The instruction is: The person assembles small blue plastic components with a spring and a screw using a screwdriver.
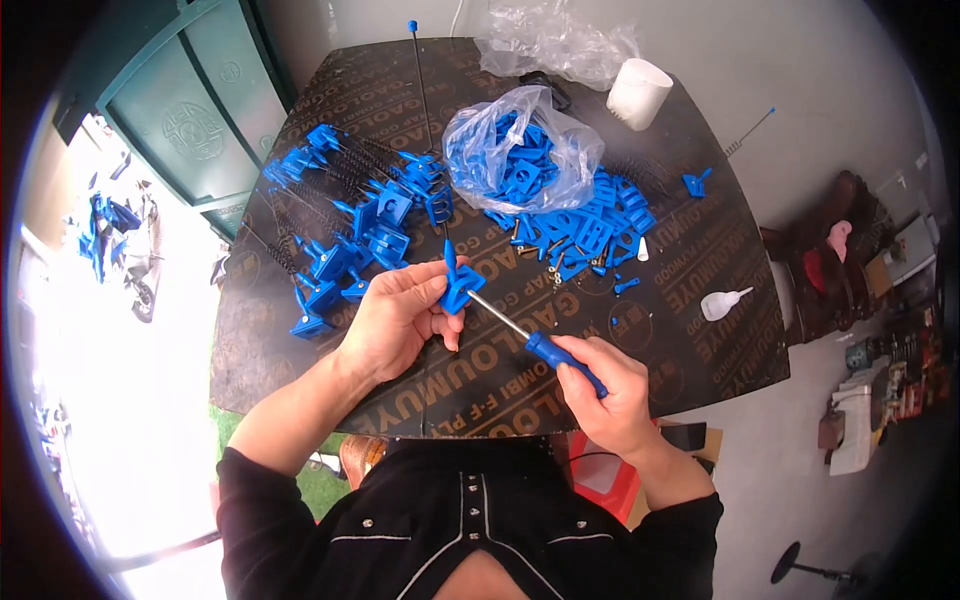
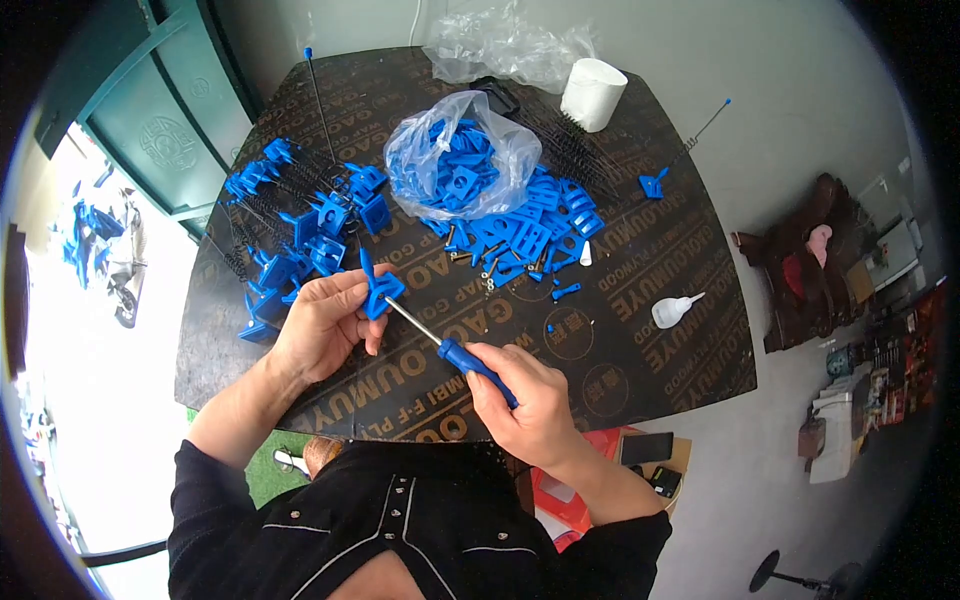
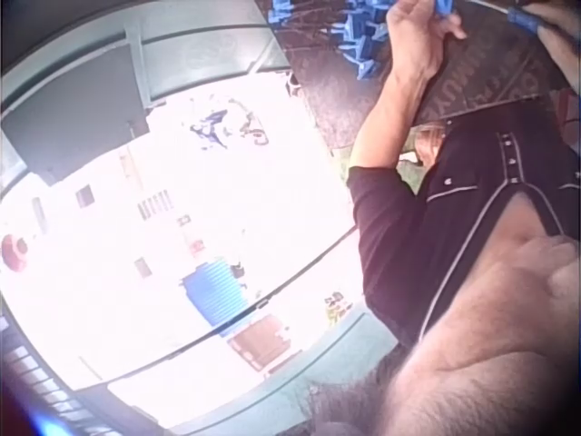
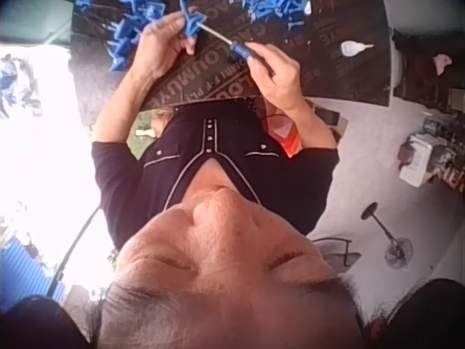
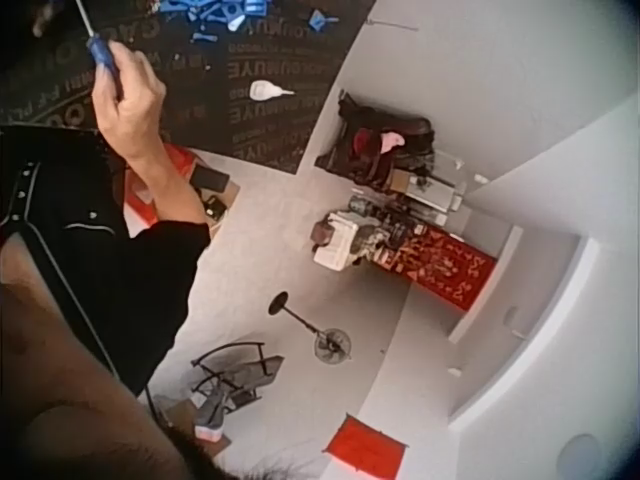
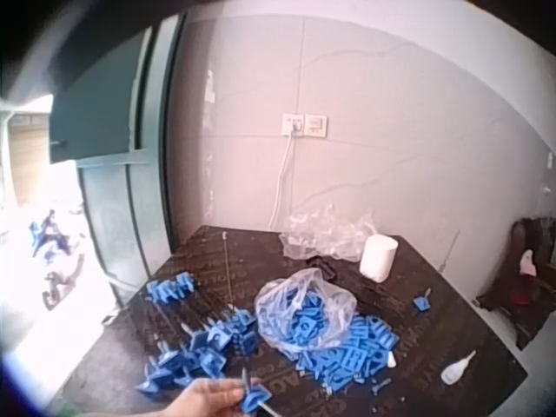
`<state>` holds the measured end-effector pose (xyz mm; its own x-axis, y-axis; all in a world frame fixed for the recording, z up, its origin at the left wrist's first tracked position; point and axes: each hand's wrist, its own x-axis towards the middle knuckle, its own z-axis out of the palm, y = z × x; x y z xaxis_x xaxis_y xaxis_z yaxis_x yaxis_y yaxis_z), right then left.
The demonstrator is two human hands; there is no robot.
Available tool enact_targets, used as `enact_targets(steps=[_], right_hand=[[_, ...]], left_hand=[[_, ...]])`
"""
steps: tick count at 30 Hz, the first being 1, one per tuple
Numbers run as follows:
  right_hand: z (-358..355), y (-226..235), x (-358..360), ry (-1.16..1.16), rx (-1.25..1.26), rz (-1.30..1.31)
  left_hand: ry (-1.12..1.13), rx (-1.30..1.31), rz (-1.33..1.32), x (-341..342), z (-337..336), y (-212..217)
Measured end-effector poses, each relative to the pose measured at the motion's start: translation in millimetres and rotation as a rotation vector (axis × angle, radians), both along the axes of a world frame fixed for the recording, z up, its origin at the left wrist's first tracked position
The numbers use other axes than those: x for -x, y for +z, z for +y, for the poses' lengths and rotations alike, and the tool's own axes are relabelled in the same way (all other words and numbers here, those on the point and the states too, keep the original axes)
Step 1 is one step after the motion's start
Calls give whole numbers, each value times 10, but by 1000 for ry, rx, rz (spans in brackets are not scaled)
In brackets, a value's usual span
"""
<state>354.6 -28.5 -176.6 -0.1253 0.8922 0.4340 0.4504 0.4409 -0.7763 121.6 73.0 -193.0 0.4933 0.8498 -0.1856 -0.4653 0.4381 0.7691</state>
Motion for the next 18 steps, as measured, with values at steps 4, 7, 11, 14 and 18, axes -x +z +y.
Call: enact_targets(steps=[4,7,11,14,18], right_hand=[[17,-22,8,0,9,4],[19,-30,13,-6,3,7],[17,-23,14,-5,21,10],[21,-18,23,-11,23,8],[22,-7,29,-9,29,10]], left_hand=[[17,-15,40,-15,-19,21],[17,-18,29,-18,-23,12],[27,-39,48,-32,-31,37],[31,-60,52,-23,-23,8],[40,-79,66,-26,-24,4]])
